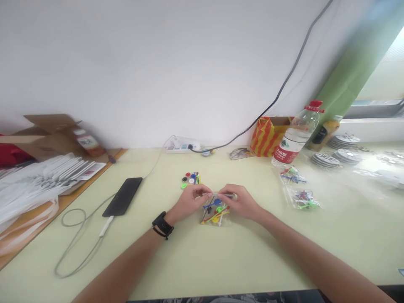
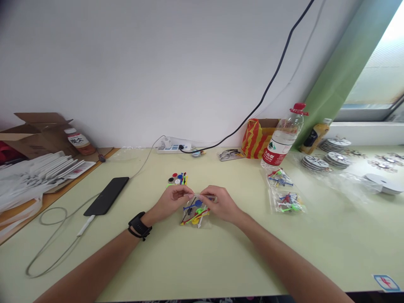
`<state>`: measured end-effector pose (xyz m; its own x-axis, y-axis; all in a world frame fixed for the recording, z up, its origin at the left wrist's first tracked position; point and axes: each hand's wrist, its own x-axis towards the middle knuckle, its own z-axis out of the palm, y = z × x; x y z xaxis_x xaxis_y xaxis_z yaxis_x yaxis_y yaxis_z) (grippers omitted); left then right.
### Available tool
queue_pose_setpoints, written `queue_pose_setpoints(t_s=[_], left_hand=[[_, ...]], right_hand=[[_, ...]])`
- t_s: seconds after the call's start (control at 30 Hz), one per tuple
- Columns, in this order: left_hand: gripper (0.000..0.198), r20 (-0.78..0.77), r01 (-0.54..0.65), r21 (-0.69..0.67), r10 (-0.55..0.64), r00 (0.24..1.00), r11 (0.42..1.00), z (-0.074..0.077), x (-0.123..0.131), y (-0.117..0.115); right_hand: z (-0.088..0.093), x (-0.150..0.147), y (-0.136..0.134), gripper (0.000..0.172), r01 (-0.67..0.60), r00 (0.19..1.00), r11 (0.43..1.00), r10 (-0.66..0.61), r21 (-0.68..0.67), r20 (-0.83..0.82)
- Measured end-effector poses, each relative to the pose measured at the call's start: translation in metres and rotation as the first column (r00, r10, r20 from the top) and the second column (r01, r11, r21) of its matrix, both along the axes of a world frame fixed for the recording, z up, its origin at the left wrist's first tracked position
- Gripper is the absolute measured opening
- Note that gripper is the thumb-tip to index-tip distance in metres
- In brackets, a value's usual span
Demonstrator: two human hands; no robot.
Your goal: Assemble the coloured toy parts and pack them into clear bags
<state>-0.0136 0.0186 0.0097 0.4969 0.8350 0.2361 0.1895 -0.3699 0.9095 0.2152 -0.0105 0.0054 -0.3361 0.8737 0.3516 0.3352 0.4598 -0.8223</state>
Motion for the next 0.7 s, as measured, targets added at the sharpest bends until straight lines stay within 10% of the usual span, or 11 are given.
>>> queue_pose_setpoints(t_s=[0.7], left_hand=[[0.035,-0.02,0.027,-0.201,-0.031,0.999,0.979,-0.001,-0.004,0.005]], right_hand=[[0.015,0.026,0.01,0.054,-0.148,0.972,0.962,0.184,-0.232,0.144]])
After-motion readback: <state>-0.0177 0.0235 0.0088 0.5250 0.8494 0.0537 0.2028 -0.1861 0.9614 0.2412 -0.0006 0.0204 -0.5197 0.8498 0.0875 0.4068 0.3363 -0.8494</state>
